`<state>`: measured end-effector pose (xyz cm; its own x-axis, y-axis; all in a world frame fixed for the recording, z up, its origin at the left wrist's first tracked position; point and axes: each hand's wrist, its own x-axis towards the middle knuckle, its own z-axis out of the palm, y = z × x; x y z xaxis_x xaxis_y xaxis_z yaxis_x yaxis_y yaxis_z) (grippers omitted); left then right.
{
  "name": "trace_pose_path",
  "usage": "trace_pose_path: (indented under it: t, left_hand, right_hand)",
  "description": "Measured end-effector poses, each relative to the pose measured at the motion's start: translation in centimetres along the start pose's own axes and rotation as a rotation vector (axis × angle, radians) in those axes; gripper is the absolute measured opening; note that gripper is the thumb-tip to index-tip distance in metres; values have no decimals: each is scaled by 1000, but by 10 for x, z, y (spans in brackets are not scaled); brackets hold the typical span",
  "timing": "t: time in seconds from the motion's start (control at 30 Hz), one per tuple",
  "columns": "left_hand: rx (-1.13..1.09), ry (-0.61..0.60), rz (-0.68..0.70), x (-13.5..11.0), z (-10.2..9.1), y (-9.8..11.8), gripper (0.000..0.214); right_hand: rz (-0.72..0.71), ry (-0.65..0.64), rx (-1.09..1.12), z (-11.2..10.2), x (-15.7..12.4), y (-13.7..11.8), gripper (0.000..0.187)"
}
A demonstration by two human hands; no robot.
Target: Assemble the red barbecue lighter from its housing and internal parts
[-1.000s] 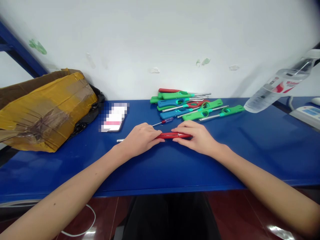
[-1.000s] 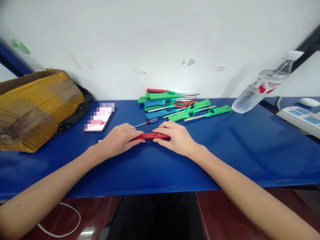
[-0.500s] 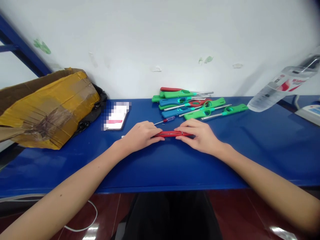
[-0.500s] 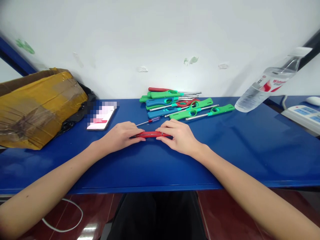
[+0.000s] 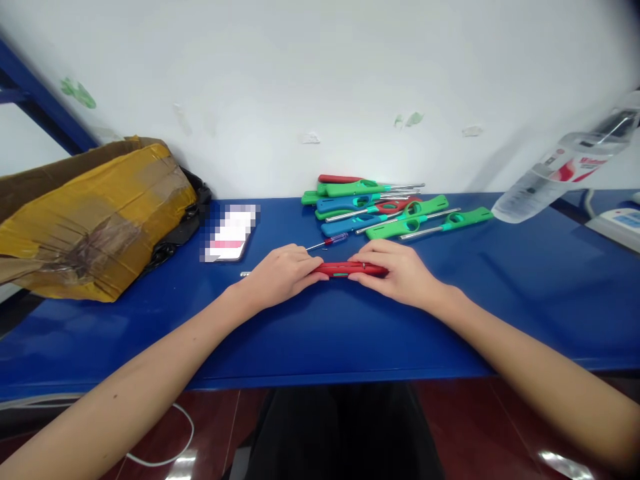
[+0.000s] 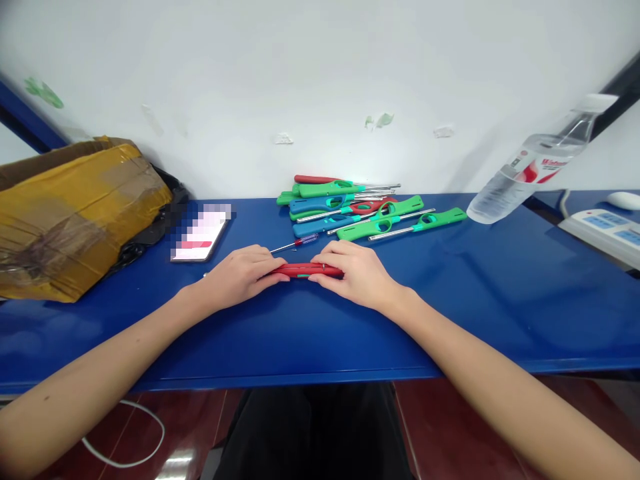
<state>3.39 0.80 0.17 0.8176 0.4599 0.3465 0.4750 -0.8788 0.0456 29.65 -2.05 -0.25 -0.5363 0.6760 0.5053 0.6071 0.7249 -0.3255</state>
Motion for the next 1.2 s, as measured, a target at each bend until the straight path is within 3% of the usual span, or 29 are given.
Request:
trace_pose_path:
  t: [0.2, 0.4, 0.63, 0.9, 1.2]
  left_hand:
    - [-192, -122, -86, 4, -12, -1, 34]
    - [-328, -209, -125, 4, -29, -8, 26]
    - [-422, -146, -164, -3, -16, -15, 21]
    - [-474, -30, -162, -3, -6, -15, 22]
    - [-384, -31, -128, -3, -6, -9, 26]
  right_hand:
    - [176, -131, 197, -9, 5, -6, 20]
    - [437, -372, 487, -15, 10, -3, 34]
    - [575, -362, 530, -17, 11, -1, 34]
    - [407, -157, 286, -10, 6, 8, 26]
    - [96, -129, 184, -7, 4, 5, 25]
